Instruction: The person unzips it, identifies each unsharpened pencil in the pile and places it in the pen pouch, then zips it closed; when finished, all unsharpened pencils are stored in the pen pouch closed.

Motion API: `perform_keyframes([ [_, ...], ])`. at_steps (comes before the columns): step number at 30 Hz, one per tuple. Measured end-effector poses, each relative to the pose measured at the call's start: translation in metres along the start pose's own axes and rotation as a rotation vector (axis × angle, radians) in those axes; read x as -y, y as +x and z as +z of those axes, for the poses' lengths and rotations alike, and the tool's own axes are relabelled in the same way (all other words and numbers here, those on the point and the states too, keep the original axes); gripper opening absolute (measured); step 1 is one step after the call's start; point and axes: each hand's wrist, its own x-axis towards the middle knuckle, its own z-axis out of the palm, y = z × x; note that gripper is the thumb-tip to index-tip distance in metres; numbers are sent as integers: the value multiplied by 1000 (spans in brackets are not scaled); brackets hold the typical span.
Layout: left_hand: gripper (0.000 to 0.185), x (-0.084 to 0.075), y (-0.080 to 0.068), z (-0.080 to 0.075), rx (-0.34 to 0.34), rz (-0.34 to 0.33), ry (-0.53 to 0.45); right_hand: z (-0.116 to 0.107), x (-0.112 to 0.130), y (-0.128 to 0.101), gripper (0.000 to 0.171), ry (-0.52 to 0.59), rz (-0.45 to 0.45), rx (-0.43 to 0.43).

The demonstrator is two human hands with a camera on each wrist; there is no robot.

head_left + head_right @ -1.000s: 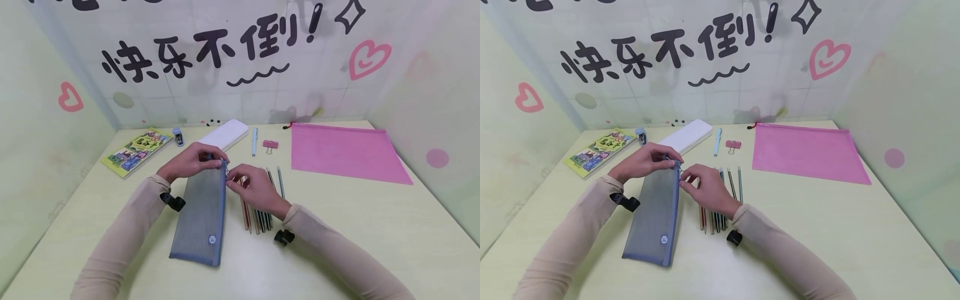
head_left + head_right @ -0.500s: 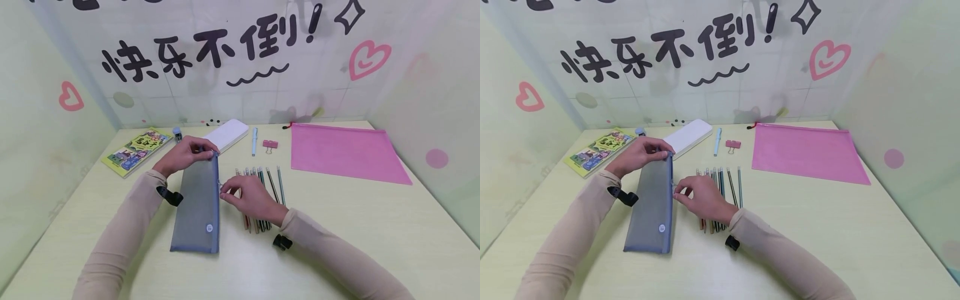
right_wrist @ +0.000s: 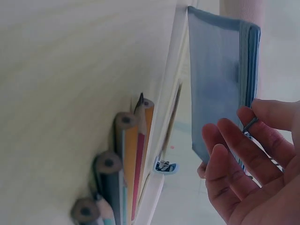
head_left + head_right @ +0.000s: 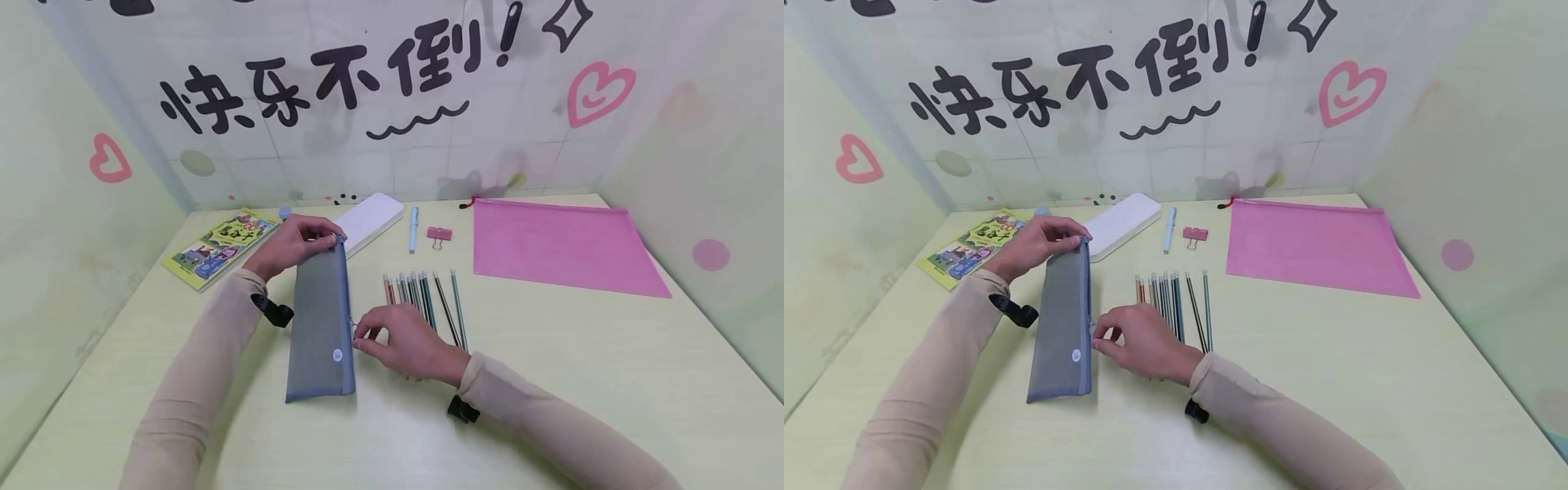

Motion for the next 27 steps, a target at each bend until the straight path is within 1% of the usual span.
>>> perform_keyframes([
  [6,21,8,4,-1,-12,-39,-53,0,6,-7,5,15,-49,-12],
  [10,23,14,7,-3,-27,-64,-104,1,12,-14,6,6,-73,0],
  [15,23,21,7,-7,-56,-112,-138,3,21,-22,6,-51,-102,8],
  [17,24,23,6,-8,-63,-122,-148,4,25,-25,9,-93,-117,-11],
  [22,25,25,6,-7,-68,-141,-160,8,30,-26,23,-154,-184,-93],
  [24,26,24,5,-5,-65,-142,-138,9,30,-24,27,-159,-211,-124],
  [27,30,19,4,-2,-42,-134,-94,9,29,-21,30,-156,-234,-163],
])
